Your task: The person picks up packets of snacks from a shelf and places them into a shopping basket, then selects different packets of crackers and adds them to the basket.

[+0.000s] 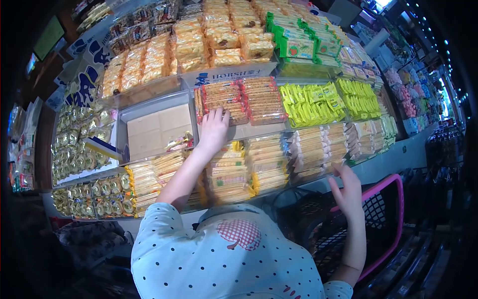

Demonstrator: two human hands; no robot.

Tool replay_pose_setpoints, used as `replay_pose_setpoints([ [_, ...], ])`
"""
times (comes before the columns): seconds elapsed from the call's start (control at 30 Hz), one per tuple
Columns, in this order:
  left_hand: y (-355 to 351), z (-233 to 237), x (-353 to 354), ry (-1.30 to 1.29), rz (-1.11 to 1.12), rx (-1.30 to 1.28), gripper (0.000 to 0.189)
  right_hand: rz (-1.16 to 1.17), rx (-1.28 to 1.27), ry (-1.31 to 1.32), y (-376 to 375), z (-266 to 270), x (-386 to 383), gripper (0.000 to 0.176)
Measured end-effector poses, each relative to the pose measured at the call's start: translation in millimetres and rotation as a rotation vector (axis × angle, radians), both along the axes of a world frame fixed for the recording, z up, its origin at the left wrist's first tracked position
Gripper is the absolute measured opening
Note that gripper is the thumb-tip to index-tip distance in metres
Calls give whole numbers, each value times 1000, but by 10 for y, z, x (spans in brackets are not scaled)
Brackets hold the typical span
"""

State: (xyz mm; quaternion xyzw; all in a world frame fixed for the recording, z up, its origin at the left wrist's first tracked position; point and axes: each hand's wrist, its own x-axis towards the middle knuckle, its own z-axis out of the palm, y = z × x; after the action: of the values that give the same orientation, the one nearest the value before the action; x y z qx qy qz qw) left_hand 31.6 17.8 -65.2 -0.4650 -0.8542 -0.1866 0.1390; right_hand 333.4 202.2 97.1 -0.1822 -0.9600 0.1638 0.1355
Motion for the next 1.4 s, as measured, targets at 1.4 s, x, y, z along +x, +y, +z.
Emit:
replay_pose_setpoints([
  [1.4, -156, 819, 191, -1651, -251, 1013, 40, 478, 514, -243, 397, -1464, -2113, 27],
])
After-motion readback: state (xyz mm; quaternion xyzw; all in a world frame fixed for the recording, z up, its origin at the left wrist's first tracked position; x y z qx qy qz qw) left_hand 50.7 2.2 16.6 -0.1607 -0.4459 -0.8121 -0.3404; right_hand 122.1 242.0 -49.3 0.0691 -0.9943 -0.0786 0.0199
